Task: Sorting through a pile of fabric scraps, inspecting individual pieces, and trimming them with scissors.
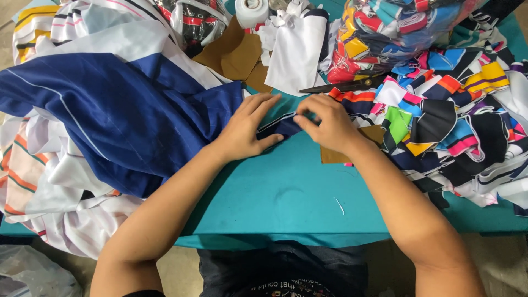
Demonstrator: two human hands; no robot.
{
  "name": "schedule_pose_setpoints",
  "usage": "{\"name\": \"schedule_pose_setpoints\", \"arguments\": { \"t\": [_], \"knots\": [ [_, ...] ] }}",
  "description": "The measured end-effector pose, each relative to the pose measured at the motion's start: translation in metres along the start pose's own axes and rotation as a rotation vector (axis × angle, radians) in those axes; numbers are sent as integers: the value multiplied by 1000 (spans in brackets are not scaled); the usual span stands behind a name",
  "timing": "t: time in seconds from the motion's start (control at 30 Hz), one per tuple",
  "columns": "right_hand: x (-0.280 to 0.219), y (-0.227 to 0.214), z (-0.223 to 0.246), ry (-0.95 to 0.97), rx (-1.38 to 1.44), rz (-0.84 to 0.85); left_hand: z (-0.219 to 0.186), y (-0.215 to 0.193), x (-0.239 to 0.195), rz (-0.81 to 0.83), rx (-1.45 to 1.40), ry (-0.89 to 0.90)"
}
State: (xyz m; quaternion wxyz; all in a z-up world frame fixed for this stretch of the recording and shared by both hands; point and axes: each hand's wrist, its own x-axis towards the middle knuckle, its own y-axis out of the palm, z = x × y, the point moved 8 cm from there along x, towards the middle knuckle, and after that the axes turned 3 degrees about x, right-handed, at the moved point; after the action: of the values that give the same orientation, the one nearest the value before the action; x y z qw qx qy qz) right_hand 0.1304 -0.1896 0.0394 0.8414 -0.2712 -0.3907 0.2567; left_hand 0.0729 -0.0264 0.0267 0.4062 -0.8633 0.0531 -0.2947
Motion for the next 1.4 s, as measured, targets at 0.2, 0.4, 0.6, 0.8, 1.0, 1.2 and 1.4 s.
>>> {"name": "schedule_pose_setpoints", "arguments": {
  "t": [0.2, 0.4, 0.6, 0.8, 1.0, 1.2, 1.4],
  "knots": [
    [-10, 22, 19, 258, 868, 124, -16, 8, -5, 47, -635, -192],
    [-12, 19, -33, 379, 939, -82, -19, 3, 1, 30, -896, -399],
    [-20, 16, -51, 505, 809, -254, -18, 29, -2, 46, -1010, -612],
    [-8, 3, -26, 465, 896, -208, -18, 31, 6, 196, -514, -694],
    [-9, 2, -29, 424, 838, -201, 7, 61, 19, -15, -735, -509],
    [-8, -1, -26, 389, 800, -194, 21, 91, 8, 7, -1164, -620],
    [-8, 5, -22, 413, 818, -150, 5, 86, 2, -4, -1281, -714]
  ]
}}
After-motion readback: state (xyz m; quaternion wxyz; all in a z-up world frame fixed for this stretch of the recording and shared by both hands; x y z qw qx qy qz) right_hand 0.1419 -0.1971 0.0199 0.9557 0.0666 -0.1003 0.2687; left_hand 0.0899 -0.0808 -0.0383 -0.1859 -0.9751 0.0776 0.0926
